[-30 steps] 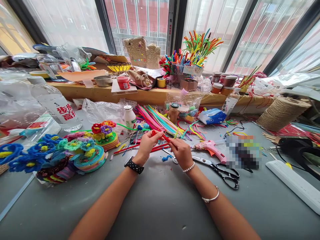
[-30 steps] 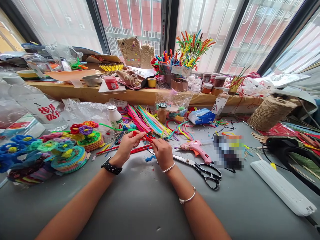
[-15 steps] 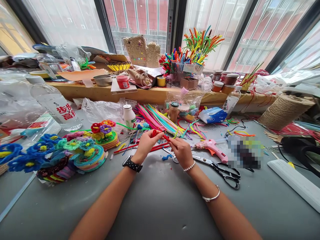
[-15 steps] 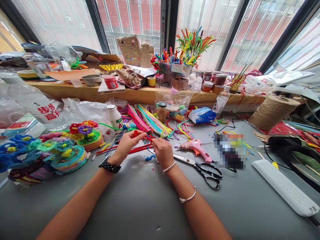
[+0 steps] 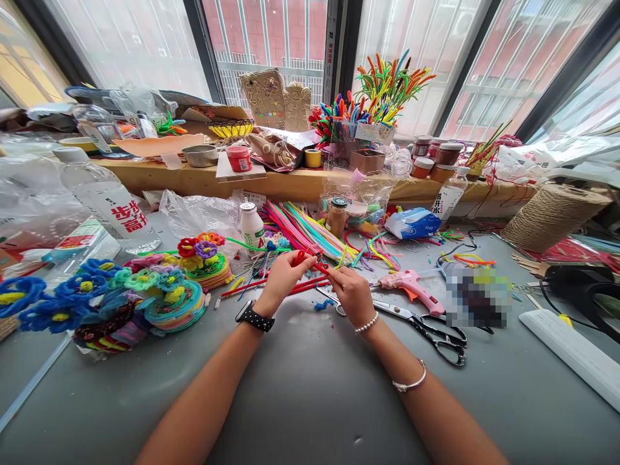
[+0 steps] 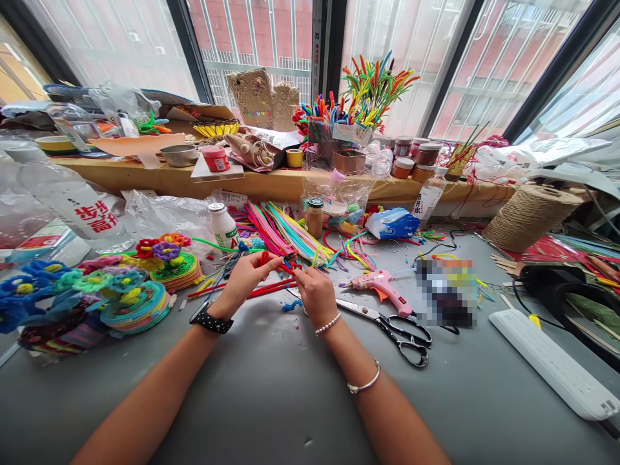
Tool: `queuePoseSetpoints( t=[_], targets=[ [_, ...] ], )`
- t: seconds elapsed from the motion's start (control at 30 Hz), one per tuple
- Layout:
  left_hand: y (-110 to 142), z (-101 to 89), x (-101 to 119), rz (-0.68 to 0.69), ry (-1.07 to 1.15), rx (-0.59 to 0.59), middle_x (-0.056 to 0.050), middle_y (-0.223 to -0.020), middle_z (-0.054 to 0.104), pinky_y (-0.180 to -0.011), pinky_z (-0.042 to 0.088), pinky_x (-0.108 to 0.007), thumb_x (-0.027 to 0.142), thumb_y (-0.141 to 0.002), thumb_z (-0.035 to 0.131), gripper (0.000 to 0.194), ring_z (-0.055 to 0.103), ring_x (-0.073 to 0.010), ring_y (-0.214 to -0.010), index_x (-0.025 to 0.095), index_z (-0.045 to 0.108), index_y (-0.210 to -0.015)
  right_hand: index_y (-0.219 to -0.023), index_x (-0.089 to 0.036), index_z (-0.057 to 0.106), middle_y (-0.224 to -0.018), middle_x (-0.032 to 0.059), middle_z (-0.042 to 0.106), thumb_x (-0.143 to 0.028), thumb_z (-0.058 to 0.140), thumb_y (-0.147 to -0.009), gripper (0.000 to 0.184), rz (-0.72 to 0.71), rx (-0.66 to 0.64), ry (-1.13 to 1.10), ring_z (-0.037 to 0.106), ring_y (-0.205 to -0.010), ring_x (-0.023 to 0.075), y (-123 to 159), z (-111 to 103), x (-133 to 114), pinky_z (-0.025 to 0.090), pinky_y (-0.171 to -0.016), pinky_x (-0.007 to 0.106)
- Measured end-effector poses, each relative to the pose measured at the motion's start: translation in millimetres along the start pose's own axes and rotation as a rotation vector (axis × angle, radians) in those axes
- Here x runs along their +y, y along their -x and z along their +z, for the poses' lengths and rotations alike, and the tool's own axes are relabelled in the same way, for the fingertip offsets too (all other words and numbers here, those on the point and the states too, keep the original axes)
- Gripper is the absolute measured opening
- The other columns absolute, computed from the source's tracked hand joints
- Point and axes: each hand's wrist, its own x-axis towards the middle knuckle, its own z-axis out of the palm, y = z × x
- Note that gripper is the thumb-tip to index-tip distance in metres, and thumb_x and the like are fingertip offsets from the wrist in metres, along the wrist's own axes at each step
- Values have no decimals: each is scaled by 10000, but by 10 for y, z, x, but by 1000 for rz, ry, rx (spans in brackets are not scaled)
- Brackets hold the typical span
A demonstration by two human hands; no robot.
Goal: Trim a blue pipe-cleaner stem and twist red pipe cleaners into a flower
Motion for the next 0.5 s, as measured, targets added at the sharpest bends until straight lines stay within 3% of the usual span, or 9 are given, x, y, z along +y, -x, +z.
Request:
queuePoseSetpoints(
  t=[0.27,0.4,0.5],
  targets=[
    [-10,5,-23,-132,211,-24,-17,-577,590,-378,196,-192,381,-605,600,257,277,-36,-392,129,587,-653,-852,-174,648,-626,44,547,-236,435,-784,232,96,21,-189,495,-532,138,5,-17,-22,358,-562,259],
    [-6,15,-16,-150,239,-41,-9,-580,580,-366,175,-188,386,-614,585,262,247,-24,-374,127,574,-656,-815,-184,649,-629,34,567,-272,479,-754,201,192,38,-366,514,-533,132,-15,-12,-27,388,-583,267],
    [-1,9,-6,-137,228,-28,9,-538,553,-369,184,-189,372,-607,597,249,257,-28,-380,126,574,-635,-826,-162,627,-610,31,603,-327,479,-746,235,296,23,-549,554,-516,135,-44,11,-2,422,-509,253]
  ],
)
